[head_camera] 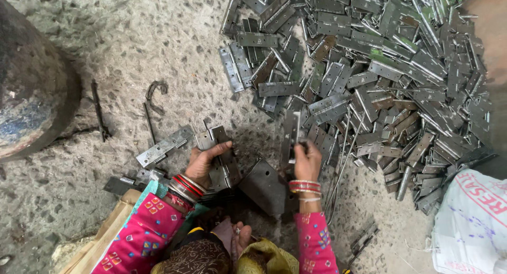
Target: The person sits on the floor and assembles metal hinges by hand. They pick up hinge plates from a large pile, place them into a metal jig, and use a threaded rod to press the components together. The assembled hinges are then placed into a separate pile.
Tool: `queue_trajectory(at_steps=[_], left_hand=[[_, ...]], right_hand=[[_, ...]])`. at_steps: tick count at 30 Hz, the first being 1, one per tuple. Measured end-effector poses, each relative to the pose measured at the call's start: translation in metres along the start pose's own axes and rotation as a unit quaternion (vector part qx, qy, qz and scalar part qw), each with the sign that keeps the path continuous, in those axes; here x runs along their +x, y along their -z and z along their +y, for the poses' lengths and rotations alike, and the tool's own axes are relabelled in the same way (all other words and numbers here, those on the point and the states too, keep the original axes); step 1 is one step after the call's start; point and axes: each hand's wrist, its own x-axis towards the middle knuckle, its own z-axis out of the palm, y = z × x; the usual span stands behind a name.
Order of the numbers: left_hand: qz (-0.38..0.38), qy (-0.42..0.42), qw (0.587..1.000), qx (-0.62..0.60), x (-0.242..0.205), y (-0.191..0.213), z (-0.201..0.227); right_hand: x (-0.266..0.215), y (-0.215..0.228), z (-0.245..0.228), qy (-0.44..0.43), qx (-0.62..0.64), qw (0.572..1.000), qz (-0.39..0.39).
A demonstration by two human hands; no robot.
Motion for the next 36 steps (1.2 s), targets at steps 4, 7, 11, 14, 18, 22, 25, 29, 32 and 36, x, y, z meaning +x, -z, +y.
queue_trajectory(at_steps=[4, 7, 11, 14, 18, 22, 25, 29, 32, 36], left_hand=[[-0.018, -0.027, 0.999, 0.004, 0.0, -0.002, -0.001], [-0.024, -0.062, 0.998, 0.006, 0.003, 0.0, -0.005], [0.005, -0.062, 0.998, 0.007, 0.007, 0.005, -0.006], [-0.001, -0.045, 0.999, 0.011, 0.008, 0.007, -0.008], [-0.027, -0.042, 0.999, 0.007, 0.008, 0.004, -0.01], [0.026, 0.002, 0.999, -0.043, 0.008, 0.004, -0.009], [-0.085, 0.03, 0.99, -0.111, 0.008, 0.006, -0.008], [-0.169, -0.014, 0.974, -0.152, 0.008, 0.012, -0.015], [-0.099, -0.05, 0.99, -0.091, 0.014, 0.019, -0.019], [-0.012, -0.085, 0.996, -0.016, 0.026, 0.027, -0.024]], right_hand=[[-0.061, -0.02, -0.073, 0.063, -0.22, 0.973, -0.033], [-0.092, -0.037, -0.107, 0.322, -0.248, 0.913, -0.037], [-0.096, -0.043, -0.105, 0.168, -0.174, 0.967, -0.083], [-0.082, -0.039, -0.076, -0.061, 0.001, 0.989, -0.137], [-0.072, -0.035, -0.043, -0.24, 0.296, 0.91, -0.163], [-0.082, -0.03, -0.055, -0.047, 0.144, 0.985, -0.088], [-0.097, -0.024, -0.098, -0.044, -0.023, 0.998, -0.027], [-0.115, -0.037, -0.155, 0.378, -0.14, 0.908, -0.111], [-0.125, -0.04, -0.163, 0.373, -0.13, 0.903, -0.169], [-0.082, -0.028, -0.111, 0.225, -0.188, 0.953, -0.076]])
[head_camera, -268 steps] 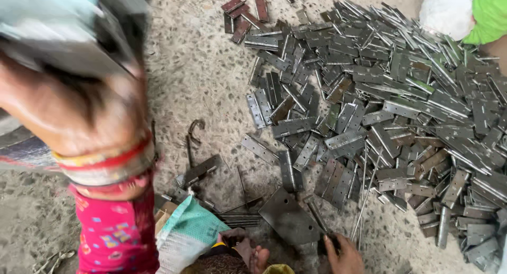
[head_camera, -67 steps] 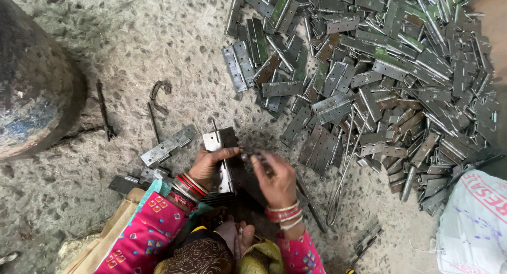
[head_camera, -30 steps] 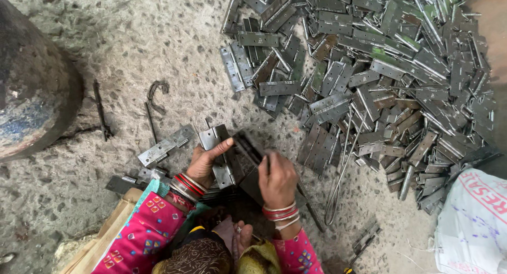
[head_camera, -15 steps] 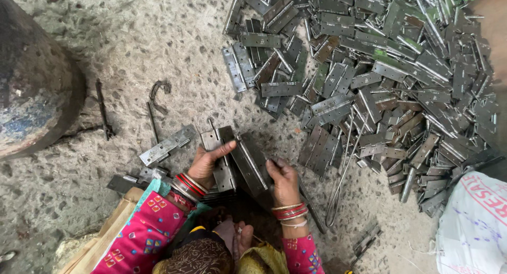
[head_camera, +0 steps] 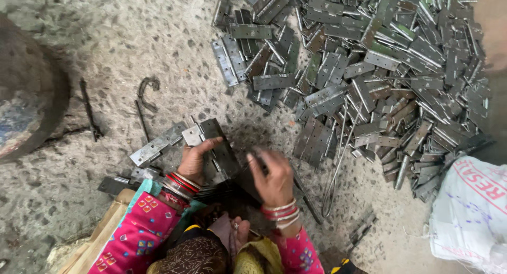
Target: The person sits on the floor and assembles metal hinges by hand. They pick up hinge plates from a large pile, place them into a metal jig, and use a threaded rod to press the components together. The assembled hinges are then placed into a separate pile.
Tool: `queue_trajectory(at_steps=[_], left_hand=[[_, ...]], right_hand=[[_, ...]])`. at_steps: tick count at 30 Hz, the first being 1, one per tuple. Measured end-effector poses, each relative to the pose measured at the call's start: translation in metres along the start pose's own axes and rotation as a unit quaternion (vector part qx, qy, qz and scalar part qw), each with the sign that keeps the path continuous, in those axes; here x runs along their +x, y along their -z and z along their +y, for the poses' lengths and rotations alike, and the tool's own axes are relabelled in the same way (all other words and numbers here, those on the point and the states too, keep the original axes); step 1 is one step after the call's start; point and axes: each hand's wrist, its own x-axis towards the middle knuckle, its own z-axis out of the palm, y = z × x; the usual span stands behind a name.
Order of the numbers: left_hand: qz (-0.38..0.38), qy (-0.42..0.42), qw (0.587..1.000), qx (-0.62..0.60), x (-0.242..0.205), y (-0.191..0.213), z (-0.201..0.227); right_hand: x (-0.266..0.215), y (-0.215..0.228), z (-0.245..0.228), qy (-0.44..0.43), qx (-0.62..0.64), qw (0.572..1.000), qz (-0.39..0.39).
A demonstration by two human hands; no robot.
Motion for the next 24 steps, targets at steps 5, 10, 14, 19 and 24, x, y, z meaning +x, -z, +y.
queue_trajectory(at_steps=[5, 10, 14, 19, 24], left_hand=[[0.025, 0.008, 1.0, 0.013, 0.002, 0.003, -0.006], [0.065, 0.019, 0.997, 0.044, -0.001, -0.003, 0.001], [0.033, 0.021, 0.998, 0.039, -0.007, -0.014, 0.013], [-0.014, 0.068, 0.997, 0.018, -0.018, -0.023, 0.016], [-0.091, 0.076, 0.991, -0.059, -0.019, -0.021, 0.015]], right_hand=[[0.01, 0.008, 0.125, -0.206, -0.272, 0.939, 0.043], [0.004, -0.01, 0.194, -0.274, -0.296, 0.915, 0.01], [-0.004, 0.006, 0.216, -0.28, -0.197, 0.937, 0.072], [-0.021, 0.029, 0.166, -0.329, 0.083, 0.926, 0.165], [-0.009, 0.019, 0.019, -0.112, -0.039, 0.992, 0.033]])
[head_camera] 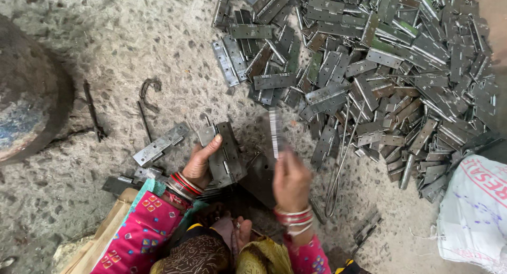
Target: The person sits on the floor and assembles metal hinges by hand. They pick up hinge plates from a large pile, place them into a metal jig, and use a threaded rod to press the components together. The assembled hinges are then placed into a separate pile.
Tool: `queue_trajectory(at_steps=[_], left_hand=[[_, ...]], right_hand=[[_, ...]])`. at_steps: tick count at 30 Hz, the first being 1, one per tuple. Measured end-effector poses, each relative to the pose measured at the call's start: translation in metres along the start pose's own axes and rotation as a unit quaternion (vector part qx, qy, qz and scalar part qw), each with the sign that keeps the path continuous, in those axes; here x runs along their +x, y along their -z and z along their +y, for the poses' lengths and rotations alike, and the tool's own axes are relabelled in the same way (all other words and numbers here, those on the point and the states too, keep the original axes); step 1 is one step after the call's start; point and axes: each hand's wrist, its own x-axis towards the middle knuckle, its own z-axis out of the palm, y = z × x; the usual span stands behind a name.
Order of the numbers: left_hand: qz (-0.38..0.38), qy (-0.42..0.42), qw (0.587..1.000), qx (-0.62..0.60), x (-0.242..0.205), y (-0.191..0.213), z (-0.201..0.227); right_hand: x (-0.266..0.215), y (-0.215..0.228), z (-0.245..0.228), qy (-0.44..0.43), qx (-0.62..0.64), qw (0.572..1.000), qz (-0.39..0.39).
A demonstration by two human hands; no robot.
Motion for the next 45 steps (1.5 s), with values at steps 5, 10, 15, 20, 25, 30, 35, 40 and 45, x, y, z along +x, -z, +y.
queue_trajectory(at_steps=[5, 10, 15, 20, 25, 30, 35, 40, 45], left_hand=[[0.052, -0.02, 0.997, 0.053, 0.009, 0.007, -0.006], [0.022, -0.133, 0.983, 0.127, 0.005, 0.004, -0.008], [-0.005, -0.1, 0.97, 0.22, -0.017, -0.026, -0.018], [-0.122, -0.222, 0.89, 0.379, -0.033, -0.073, -0.063], [-0.147, -0.338, 0.786, 0.496, -0.033, -0.092, -0.114], [-0.197, -0.354, 0.756, 0.515, -0.016, -0.074, -0.135], [-0.16, -0.305, 0.783, 0.518, -0.017, -0.065, -0.136], [-0.171, -0.302, 0.778, 0.524, -0.016, -0.067, -0.134], [-0.172, -0.301, 0.778, 0.525, -0.014, -0.067, -0.134]], right_hand=[[-0.031, 0.0, -0.092, 0.282, -0.028, 0.958, -0.039], [-0.035, 0.043, -0.004, 0.165, -0.103, 0.973, -0.127], [-0.075, 0.095, 0.118, 0.007, -0.213, 0.954, -0.213], [-0.106, 0.084, 0.181, -0.105, -0.22, 0.937, -0.252], [-0.102, 0.059, 0.183, -0.037, -0.214, 0.96, -0.176], [-0.09, 0.061, 0.181, -0.006, -0.238, 0.961, -0.143], [-0.085, 0.07, 0.171, -0.109, -0.186, 0.967, -0.136], [-0.076, 0.101, 0.126, -0.153, 0.084, 0.981, -0.085], [-0.086, 0.166, 0.069, 0.117, 0.249, 0.942, 0.192]])
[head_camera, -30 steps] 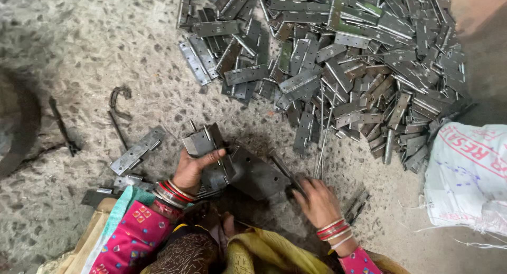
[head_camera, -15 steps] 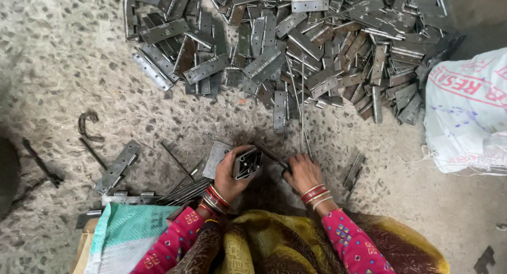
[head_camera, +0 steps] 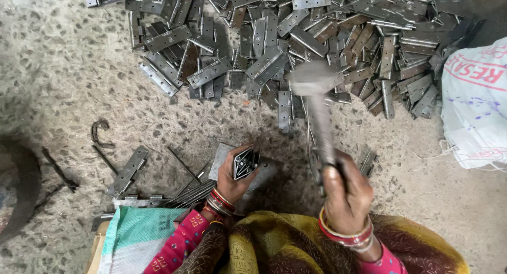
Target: The person sits on the floor and assembles metal hinges by hand. They pick up hinge plates from a large pile, place them into a metal jig, and use a threaded rod to press the components together. The assembled hinges are then placed into a separate pile.
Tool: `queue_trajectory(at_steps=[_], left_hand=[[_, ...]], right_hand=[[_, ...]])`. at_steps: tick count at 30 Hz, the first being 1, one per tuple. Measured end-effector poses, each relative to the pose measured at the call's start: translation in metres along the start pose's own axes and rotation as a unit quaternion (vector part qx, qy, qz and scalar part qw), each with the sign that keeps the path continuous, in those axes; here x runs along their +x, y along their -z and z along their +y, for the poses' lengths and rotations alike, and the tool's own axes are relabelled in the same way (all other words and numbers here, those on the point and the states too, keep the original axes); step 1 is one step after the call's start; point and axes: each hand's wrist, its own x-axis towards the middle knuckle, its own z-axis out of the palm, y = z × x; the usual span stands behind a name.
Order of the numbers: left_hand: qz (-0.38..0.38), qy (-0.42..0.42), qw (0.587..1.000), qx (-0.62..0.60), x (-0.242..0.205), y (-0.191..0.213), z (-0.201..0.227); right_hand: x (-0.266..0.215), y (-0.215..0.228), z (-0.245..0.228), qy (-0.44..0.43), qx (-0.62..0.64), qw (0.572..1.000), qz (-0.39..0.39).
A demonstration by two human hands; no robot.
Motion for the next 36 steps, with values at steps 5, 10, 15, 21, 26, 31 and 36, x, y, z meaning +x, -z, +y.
queue_trajectory(at_steps=[5, 10, 15, 21, 26, 31, 36], left_hand=[[-0.005, -0.044, 0.999, 0.02, -0.004, -0.003, -0.006], [-0.006, -0.085, 0.996, -0.02, -0.002, -0.004, -0.02], [0.004, 0.021, 1.0, -0.011, -0.015, -0.007, -0.03], [0.0, -0.127, 0.99, 0.056, -0.005, -0.006, -0.018], [-0.008, 0.064, 0.997, -0.044, -0.004, -0.009, -0.009], [-0.001, 0.004, 0.999, -0.031, -0.005, -0.006, -0.005], [-0.018, 0.04, 0.998, -0.042, -0.004, -0.004, -0.003]], right_hand=[[-0.015, -0.02, -0.029, 0.013, 0.075, 0.996, -0.048], [-0.014, -0.047, -0.024, -0.141, -0.121, 0.92, -0.344], [-0.01, -0.009, -0.049, -0.051, -0.066, 0.986, -0.143], [-0.025, -0.038, -0.011, -0.015, -0.106, 0.977, -0.184], [-0.035, -0.036, 0.004, -0.052, -0.125, 0.973, -0.188], [-0.025, -0.012, -0.015, -0.048, -0.063, 0.993, -0.083], [-0.033, -0.034, -0.001, -0.05, -0.172, 0.964, -0.196]])
